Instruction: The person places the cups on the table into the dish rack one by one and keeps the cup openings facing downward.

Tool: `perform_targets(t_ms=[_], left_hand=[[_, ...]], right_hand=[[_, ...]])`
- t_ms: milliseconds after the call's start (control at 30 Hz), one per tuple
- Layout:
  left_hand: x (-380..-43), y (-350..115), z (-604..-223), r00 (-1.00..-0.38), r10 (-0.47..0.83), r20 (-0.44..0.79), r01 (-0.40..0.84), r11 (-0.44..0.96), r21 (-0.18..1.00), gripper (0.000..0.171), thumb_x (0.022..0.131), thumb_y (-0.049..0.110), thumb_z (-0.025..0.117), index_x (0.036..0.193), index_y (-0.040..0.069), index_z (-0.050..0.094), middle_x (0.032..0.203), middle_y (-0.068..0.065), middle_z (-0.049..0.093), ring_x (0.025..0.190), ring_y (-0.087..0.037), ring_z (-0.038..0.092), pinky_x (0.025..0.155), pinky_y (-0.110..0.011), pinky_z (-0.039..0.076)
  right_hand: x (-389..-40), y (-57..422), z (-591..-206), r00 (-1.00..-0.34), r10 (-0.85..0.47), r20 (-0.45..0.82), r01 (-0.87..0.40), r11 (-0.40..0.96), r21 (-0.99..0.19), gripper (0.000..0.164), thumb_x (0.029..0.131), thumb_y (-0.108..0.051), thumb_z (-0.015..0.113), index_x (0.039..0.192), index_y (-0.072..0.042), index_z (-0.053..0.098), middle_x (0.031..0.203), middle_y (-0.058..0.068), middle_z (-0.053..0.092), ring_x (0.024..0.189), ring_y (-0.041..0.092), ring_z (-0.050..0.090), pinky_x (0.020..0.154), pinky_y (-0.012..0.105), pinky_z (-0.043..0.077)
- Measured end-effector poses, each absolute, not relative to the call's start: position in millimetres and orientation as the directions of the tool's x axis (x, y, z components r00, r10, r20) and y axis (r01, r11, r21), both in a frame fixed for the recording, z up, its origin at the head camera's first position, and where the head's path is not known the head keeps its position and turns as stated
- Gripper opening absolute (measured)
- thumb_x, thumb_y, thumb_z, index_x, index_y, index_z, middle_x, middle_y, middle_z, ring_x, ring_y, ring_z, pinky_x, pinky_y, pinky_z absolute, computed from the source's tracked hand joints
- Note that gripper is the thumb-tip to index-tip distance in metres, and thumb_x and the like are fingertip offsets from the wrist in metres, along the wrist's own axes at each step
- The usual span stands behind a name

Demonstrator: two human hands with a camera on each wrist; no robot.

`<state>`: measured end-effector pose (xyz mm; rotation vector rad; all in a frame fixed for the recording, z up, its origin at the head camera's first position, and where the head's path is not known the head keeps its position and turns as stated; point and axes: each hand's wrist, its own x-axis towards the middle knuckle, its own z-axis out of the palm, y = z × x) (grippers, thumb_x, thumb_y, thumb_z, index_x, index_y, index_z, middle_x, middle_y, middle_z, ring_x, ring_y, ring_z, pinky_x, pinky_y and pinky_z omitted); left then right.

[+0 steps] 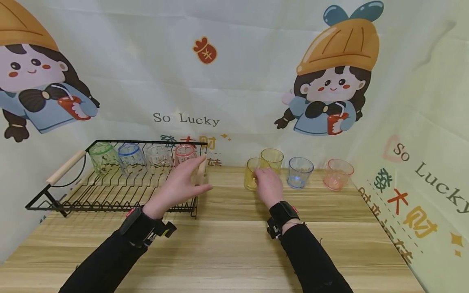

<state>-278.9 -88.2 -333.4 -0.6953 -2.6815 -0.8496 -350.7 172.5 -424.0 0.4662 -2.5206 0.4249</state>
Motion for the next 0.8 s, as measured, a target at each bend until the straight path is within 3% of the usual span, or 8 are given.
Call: perform_targets(t_ms=[167,800], left_hand=[[-278,-86,-333,-0.868,0.354,0.349,0.492,0.711,0.503,0.088,0.078,0.033,0.077,0.147,0.007,0.030,0.149,-0.017,0.037,0.135,-0.035,0.036,0.113,-0.053,0.028],[-278,-81,-334,-0.867,0.344,0.360,0.489,0.727,0.483,0.089,0.079,0.036,0.075,0.148,0.006,0.028,0.151,-0.015,0.032,0.138,-0.034,0.032,0.116,-0.050,0.023]], right_hand=[[-345,173,-420,-0.788,-0.227,0.572,-0.422,0.876,-0.234,0.010,0.083,-0.002,0.068,0.091,-0.008,0.066,0.088,0.009,0.068,0.084,0.028,0.062,0.074,0.041,0.053],[-319,172,-402,-0.809,-0.146,0.570,-0.458,0.765,-0.453,0.009,0.087,-0.004,0.064,0.096,-0.003,0.065,0.091,0.012,0.067,0.086,0.027,0.062,0.078,0.041,0.051]])
